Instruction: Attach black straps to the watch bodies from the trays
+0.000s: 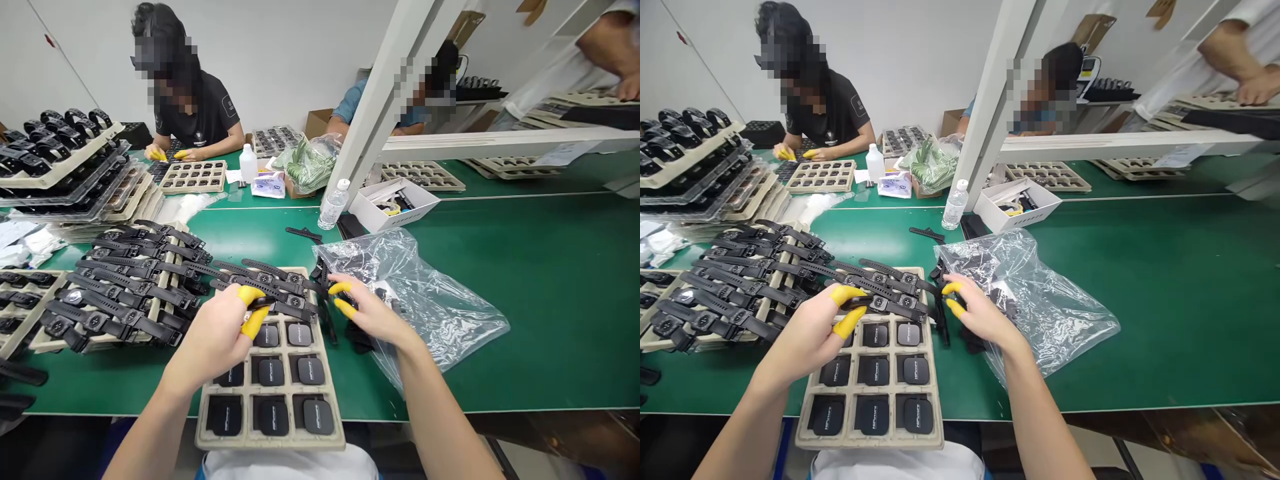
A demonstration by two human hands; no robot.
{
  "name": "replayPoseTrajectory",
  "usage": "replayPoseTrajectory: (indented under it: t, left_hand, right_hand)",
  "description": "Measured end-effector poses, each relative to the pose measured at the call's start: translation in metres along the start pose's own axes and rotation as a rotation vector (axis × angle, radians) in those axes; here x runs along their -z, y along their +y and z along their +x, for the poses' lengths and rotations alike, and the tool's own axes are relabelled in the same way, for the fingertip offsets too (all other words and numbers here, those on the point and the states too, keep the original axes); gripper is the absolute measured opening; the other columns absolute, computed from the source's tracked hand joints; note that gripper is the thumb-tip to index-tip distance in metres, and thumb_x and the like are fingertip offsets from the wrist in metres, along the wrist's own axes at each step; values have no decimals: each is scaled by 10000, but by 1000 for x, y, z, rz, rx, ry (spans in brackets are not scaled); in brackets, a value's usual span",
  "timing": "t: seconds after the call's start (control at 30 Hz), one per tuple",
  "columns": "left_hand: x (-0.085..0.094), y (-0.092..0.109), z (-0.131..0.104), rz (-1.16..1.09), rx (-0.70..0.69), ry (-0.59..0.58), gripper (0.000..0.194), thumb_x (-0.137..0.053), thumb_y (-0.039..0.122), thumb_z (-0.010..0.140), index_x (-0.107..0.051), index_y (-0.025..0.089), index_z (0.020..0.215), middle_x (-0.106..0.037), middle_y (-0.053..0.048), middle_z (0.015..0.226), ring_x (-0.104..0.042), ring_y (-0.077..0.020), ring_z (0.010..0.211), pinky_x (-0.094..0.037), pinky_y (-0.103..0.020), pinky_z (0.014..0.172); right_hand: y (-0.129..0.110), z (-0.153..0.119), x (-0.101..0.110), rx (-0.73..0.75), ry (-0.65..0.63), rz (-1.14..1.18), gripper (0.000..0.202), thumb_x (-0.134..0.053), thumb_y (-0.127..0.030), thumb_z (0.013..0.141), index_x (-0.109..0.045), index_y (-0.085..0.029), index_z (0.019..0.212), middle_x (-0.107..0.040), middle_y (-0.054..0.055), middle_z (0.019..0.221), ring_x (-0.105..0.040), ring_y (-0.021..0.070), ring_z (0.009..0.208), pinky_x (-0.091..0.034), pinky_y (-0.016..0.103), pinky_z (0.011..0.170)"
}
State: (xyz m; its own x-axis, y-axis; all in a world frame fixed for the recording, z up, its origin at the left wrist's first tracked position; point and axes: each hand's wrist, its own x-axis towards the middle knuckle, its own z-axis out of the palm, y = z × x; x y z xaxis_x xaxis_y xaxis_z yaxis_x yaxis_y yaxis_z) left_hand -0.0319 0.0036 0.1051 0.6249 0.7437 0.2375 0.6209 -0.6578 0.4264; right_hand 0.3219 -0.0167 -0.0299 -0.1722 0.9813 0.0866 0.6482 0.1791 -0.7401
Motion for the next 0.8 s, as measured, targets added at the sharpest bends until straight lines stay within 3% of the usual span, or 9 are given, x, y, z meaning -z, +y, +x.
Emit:
replayPoseTrajectory:
  t: [0.07,0.17,0.3,0.37,0.47,0.57,0.63,0.7,0.8]
  left_hand:
    - [-2,6,5,-9,-14,-11,229,-464,208,1019,-617,187,1188,-701,-74,992,-670,-220,860,-539,-322,720]
    - [-3,9,6,-34,-38,-34,214,-472,210,1023,-624,184,1172,-713,-72,980,-672,-226,862,-540,-329,720]
    - [2,21,6,-116,-62,-84,202,-493,236,1039,-625,190,1186,-726,-67,1005,-671,-220,862,-536,-328,725]
    - [2,31,9,-161,-82,-113,201,-497,245,1044,-631,192,1184,-730,-71,1020,-675,-226,888,-539,-336,751]
    - [-10,46,15,-238,-130,-157,195,-500,245,1035,-635,184,1161,-730,-79,1018,-683,-234,900,-538,-345,769]
    - [-36,50,19,-298,-115,-208,186,-496,253,1023,-628,177,1128,-722,-86,988,-683,-236,867,-519,-341,746]
    - [-53,45,20,-318,-26,-254,176,-492,270,1020,-620,176,1096,-704,-73,914,-661,-220,772,-484,-323,680]
    - [-67,37,19,-350,85,-290,175,-497,294,1016,-603,179,1095,-670,-44,827,-610,-194,662,-438,-304,612]
    - [-77,26,16,-473,193,-263,201,-498,311,1018,-557,191,1167,-677,-40,863,-610,-181,666,-460,-298,628]
  right_hand:
    - [6,-6,-5,-15,-148,-134,376,-517,-156,922,-680,-237,1251,-511,117,1617,-333,339,1574,-292,629,1267]
    - [11,-24,-13,-19,-206,-306,542,-477,-51,878,-662,-216,1361,-414,134,1682,-205,362,1619,-207,676,1282]
    - [4,-47,-23,70,-225,-385,474,-547,-89,923,-677,-234,1355,-310,142,1730,-73,370,1641,-146,701,1286]
    - [-1,-52,-27,97,-250,-387,348,-624,-144,933,-723,-223,1257,-296,151,1733,-61,395,1638,-126,725,1278]
    - [-3,-50,-31,136,-223,-402,116,-667,-168,944,-771,-184,995,-385,171,1681,-152,428,1619,-122,734,1278]
    - [0,-46,-31,221,-151,-404,161,-666,-139,949,-770,-206,1053,-516,166,1578,-261,407,1591,-181,721,1277]
    - [5,-48,-29,271,-128,-358,201,-674,-164,960,-748,-230,1134,-570,147,1530,-293,388,1582,-218,715,1272]
    - [9,-57,-25,279,-119,-252,116,-661,-219,985,-731,-233,1076,-632,132,1466,-340,375,1565,-246,704,1269]
    - [10,-76,-18,133,-25,-1,128,-662,-365,1006,-699,-242,1015,-694,143,1372,-488,380,1472,-391,668,1202]
